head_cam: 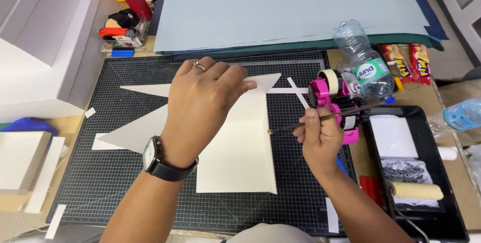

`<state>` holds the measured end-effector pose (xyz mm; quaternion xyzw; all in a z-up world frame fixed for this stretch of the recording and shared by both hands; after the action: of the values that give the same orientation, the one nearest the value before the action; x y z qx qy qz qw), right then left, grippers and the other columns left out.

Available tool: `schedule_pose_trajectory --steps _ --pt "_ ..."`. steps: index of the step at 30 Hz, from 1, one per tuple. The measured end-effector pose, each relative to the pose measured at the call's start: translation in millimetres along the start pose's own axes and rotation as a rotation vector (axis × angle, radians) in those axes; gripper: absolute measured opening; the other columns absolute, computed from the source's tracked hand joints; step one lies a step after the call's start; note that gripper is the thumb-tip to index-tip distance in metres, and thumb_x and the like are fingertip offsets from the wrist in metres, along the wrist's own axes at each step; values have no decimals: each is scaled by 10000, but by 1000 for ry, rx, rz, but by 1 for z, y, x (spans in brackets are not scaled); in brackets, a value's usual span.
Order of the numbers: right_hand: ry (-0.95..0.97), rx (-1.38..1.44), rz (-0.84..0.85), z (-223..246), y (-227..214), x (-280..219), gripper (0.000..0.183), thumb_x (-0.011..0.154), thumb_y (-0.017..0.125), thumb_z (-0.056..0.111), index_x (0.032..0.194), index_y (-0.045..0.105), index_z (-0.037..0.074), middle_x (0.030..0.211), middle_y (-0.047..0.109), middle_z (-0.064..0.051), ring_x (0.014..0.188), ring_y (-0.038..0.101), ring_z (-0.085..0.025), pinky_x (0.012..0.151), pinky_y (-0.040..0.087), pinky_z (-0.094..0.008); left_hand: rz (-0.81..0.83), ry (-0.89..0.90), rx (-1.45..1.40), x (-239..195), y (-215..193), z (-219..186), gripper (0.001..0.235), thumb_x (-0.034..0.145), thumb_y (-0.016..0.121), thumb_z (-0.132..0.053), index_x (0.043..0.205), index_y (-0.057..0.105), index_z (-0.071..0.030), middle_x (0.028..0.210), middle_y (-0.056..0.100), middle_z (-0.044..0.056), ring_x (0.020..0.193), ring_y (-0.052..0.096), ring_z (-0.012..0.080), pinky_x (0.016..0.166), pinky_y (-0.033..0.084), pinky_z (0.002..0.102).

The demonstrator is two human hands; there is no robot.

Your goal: Cutting, gluing, and folding cardboard to create a custom box on a workbench.

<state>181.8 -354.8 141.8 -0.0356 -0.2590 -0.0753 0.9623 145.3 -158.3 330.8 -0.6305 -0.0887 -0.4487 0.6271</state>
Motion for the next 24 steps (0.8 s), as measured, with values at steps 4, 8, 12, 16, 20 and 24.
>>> schedule_pose_trajectory --steps 4,8,12,16,20,24 --pt "-9 53 12 6 0 -4 214 1105 483 175 982 564 21 723 704 -118 563 691 -144 499 592 -235 -2 3 -1 -2 2 -2 343 1083 693 -370 859 588 -133 676 551 -9 659 504 228 616 366 362" --pt "33 -36 1 7 -14 -27 255 1088 503 187 884 577 54 596 652 -66 456 613 -103 416 481 -219 2 -2 -1 -3 1 -1 343 1092 652 -391 864 592 -141 683 571 -12 678 532 231 618 369 364" --pt "45 6 -36 9 -19 -32 244 1097 486 187 957 577 10 675 681 -119 524 667 -149 466 555 -246 -2 3 -7 -4 2 -3 361 1101 636 -389 843 573 -145 682 557 -15 674 508 235 621 366 369" --pt "25 -85 49 16 -23 -47 270 1082 485 200 881 587 51 620 675 -60 471 632 -103 435 504 -210 -13 4 19 -4 2 0 375 1100 640 -421 842 568 -158 677 541 -17 668 514 239 611 368 373" --pt "7 57 -37 4 -76 -55 204 1096 522 176 927 597 89 686 631 -18 509 636 -52 406 493 -142 -27 2 -6 -4 1 1 376 1112 629 -404 842 563 -151 663 530 -23 640 473 223 606 360 357" --pt "136 -560 -358 -35 -190 -43 407 1248 454 256 994 654 8 741 671 -90 603 639 -184 607 514 -312 0 26 2 -5 1 -2 389 1119 613 -436 857 585 -150 689 571 -17 672 535 234 617 375 373"
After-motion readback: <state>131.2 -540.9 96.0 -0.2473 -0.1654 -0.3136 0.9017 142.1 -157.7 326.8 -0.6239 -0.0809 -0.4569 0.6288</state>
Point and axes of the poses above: each hand's wrist, its own x-axis towards the middle knuckle, its own y-axis out of the palm, z = x × y, the point moved 9 cm from there along x, towards the middle knuckle
